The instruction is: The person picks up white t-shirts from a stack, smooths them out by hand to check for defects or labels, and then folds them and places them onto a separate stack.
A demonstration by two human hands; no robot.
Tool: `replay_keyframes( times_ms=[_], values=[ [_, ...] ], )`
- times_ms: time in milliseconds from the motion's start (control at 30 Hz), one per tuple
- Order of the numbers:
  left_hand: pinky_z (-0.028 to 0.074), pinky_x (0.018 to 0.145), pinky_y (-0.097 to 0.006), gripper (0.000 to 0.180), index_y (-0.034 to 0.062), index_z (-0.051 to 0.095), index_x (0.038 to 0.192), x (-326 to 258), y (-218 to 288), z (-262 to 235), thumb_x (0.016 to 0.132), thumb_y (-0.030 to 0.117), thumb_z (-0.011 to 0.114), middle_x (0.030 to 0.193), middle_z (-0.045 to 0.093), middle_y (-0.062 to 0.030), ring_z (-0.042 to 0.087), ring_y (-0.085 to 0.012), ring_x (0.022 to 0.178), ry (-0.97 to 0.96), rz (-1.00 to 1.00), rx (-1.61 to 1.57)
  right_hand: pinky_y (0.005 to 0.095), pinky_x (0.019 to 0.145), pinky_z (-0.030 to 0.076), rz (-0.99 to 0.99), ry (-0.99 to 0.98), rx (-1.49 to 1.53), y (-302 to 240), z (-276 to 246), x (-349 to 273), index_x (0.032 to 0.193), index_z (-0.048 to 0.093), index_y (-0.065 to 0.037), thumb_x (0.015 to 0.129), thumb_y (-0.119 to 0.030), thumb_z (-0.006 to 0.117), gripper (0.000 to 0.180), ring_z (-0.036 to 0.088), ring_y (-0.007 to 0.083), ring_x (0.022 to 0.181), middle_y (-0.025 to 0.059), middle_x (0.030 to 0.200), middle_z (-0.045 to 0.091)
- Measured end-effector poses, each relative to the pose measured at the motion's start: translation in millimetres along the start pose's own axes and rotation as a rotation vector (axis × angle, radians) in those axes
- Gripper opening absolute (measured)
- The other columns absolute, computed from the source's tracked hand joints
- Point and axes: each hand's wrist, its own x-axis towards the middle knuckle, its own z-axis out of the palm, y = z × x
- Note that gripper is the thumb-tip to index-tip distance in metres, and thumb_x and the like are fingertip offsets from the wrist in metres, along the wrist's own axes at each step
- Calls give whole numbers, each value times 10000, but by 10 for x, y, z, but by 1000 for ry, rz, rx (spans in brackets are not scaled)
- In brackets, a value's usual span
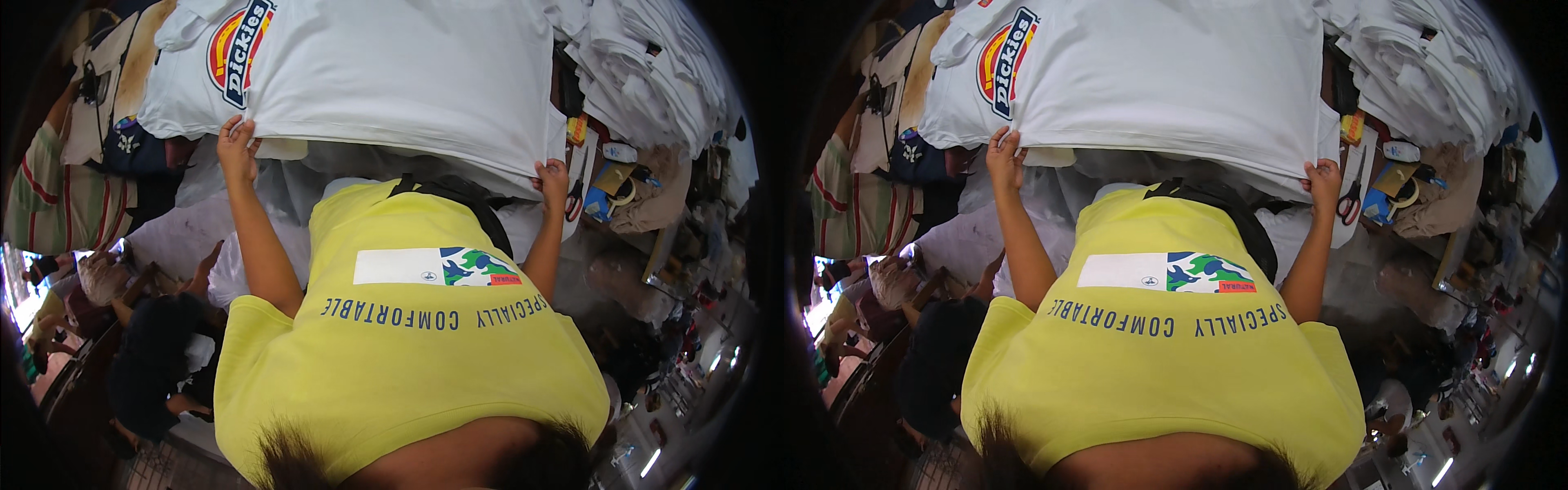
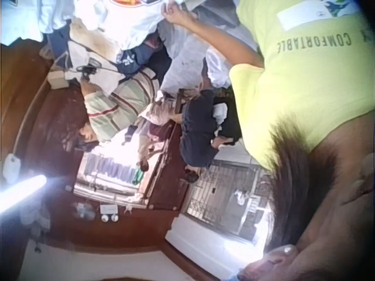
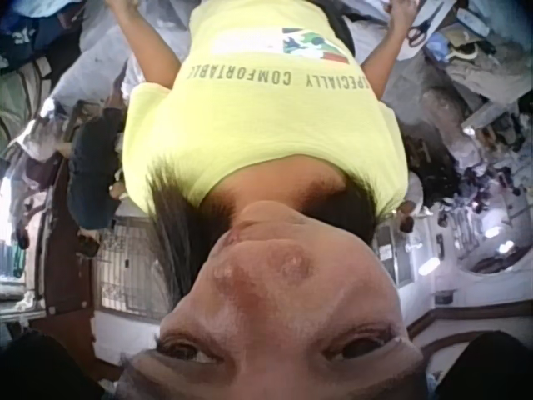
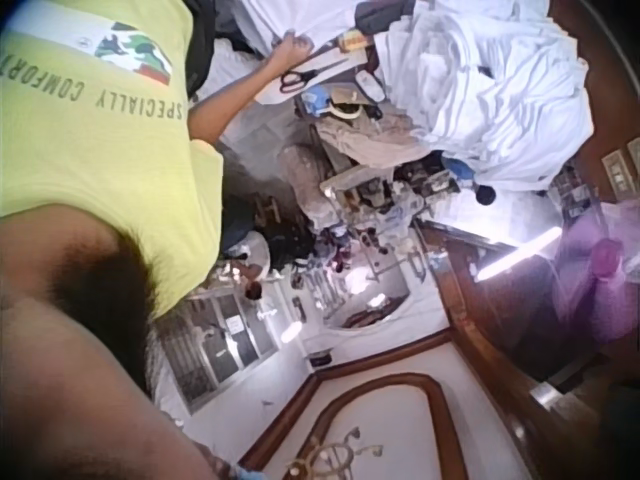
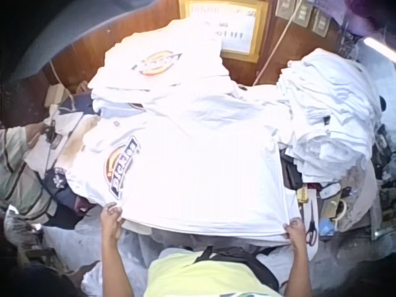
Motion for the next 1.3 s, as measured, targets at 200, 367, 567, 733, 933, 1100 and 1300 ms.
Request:
replay_keyframes(
  times_ms=[200, 367, 567, 733, 933, 1100, 1300],
  values=[
    [440, 634, -237, 331, 79, 500, 1098, -59, 140, 134, 803, 100, 649, 891, 610, -16, 541, -73, 767, -32, -51, 139, 202, 438, 436, 0, -34, -14, -72, 10, -35, 1012, 448, -28, 796, -112, 639, 301, 561, 117, 508, 77, 709, 595],
    [355, 609, -183, 241, 90, 552, 1029, 25, 719, 198, 804, 93, 642, 849, 607, 28, 501, -19, 714, -148, 108, 173, 208, 444, 442, 53, -81, 61, -217, 49, -162, 1018, 452, -68, 813, -92, 589, 247, 560, 114, 517, 58, 705, 581],
    [395, 676, -195, 227, 49, 636, 972, 214, 757, 265, 761, 121, 681, 809, 579, 30, 491, -70, 703, -318, 215, 741, 189, 529, 448, -33, -97, 240, -130, 60, -208, 1086, 484, -58, 807, -28, 579, 296, 526, 79, 554, 35, 751, 563],
    [460, 798, -331, 569, 58, 472, 1161, 36, 380, 314, 629, -70, 627, 1127, 448, -115, 489, -244, 973, -253, 479, 1114, 232, 714, 453, -142, -213, 228, -24, -15, -251, 1202, 421, -52, 685, 94, 535, 550, 520, 111, 803, 68, 1010, 508],
    [439, 795, -355, 386, 62, 516, 1071, 64, 81, 247, 709, -63, 569, 1014, 513, -126, 497, -286, 969, -146, 782, 1155, 230, 736, 448, -553, -120, -203, -193, 55, -338, 1030, 595, -73, 665, 88, 552, 402, 540, 136, 842, 50, 1103, 525],
    [405, 809, -356, 245, 45, 563, 1000, 154, 337, 270, 758, 10, 564, 952, 531, -111, 498, -262, 926, -242, 965, 1156, 271, 733, 451, -657, -64, -395, -129, -23, -16, 929, 625, -55, 718, 7, 615, 221, 580, 178, 830, 65, 900, 611],
    [348, 829, -349, 190, 37, 571, 973, 626, 572, 218, 881, 182, 490, 965, 523, -120, 460, -268, 922, -182, 979, 1143, 209, 704, 415, -456, -96, 97, -337, 131, 402, 947, 595, -13, 833, -65, 550, 133, 528, 74, 766, 30, 841, 593]
  ],
)
